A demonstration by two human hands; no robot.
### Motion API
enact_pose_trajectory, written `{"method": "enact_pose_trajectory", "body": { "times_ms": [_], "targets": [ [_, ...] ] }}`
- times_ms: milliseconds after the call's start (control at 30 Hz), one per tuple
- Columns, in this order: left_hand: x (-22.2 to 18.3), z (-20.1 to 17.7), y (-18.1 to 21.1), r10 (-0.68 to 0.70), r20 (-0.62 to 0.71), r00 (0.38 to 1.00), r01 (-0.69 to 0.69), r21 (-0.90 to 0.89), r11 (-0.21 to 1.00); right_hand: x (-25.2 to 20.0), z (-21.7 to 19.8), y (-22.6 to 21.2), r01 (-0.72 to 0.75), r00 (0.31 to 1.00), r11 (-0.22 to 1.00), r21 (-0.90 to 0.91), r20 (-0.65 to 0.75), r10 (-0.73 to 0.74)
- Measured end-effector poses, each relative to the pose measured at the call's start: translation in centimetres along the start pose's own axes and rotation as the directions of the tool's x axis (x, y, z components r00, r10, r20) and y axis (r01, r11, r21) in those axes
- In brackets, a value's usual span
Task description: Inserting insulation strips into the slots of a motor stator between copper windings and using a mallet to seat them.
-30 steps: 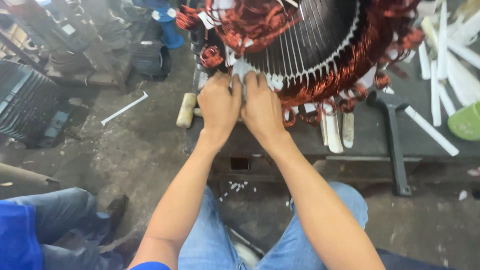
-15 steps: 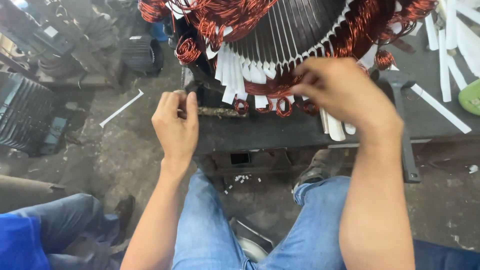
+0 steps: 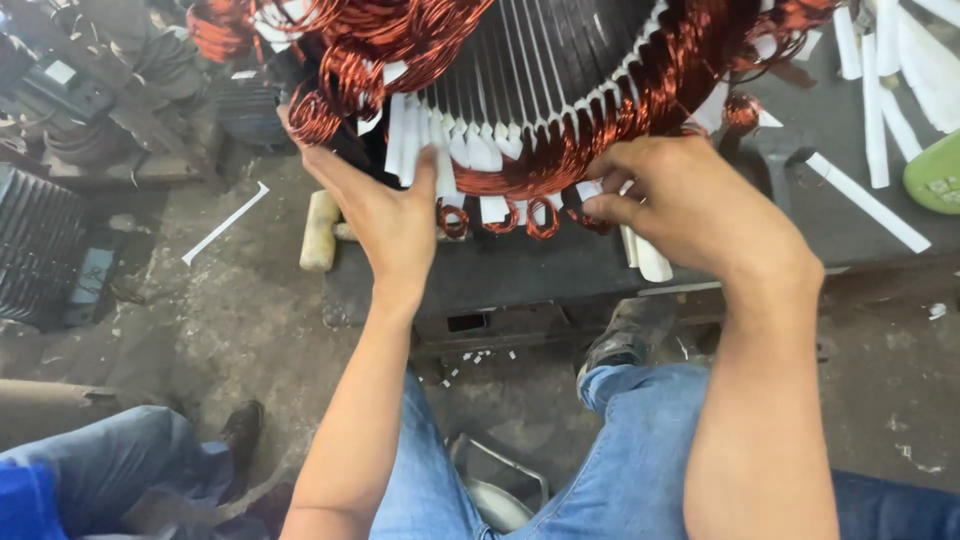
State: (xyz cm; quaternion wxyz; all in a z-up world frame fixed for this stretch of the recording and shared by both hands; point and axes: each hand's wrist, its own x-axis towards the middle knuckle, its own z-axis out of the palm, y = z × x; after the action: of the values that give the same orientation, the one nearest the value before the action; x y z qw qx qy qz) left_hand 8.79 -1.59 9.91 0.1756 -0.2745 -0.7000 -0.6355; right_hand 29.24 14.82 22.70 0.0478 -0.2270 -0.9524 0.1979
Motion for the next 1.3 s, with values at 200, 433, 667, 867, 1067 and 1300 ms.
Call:
{"method": "enact_pose_trajectory", "body": {
  "times_ms": [200, 433, 667, 867, 1067, 1300],
  "targets": [
    [-1.8, -1.1, -6.3, 0.113, 0.054, 0.992, -0.122, 0.211, 0.97, 0.3, 0.0, 0.3, -0.061, 0.99, 0.997, 0.051, 0.133, 0.054],
    [-5.0, -4.3, -3.2, 0.715, 0.087, 0.694, -0.716, 0.186, 0.673, 0.5, 0.2, 0.6, 0.024, 0.992, 0.999, -0.024, 0.127, -0.021],
    [1.0, -2.0, 3.1, 0.605, 0.727, 0.326, -0.937, 0.334, 0.104, 1.2, 1.2, 0.2, 0.112, 0.986, 0.994, -0.004, 0.121, -0.11],
    [4.2, -4.0, -2.0, 0.419, 0.854, 0.31, -0.897, 0.408, -0.168, 1.1, 0.9, -0.4, 0.023, 0.979, 1.0, -0.019, 0.203, -0.019],
    [4.9, -4.3, -3.9, 0.462, 0.844, 0.273, -0.951, 0.31, -0.004, 0.7, 0.2, -1.2, -0.096, 0.97, 0.994, 0.055, 0.231, 0.081],
    [4.4, -3.2, -4.5, 0.58, 0.759, 0.295, -0.925, 0.379, -0.026, 1.7, 1.3, 2.8, 0.133, 0.991, 0.991, -0.023, 0.03, -0.133]
  ]
}}
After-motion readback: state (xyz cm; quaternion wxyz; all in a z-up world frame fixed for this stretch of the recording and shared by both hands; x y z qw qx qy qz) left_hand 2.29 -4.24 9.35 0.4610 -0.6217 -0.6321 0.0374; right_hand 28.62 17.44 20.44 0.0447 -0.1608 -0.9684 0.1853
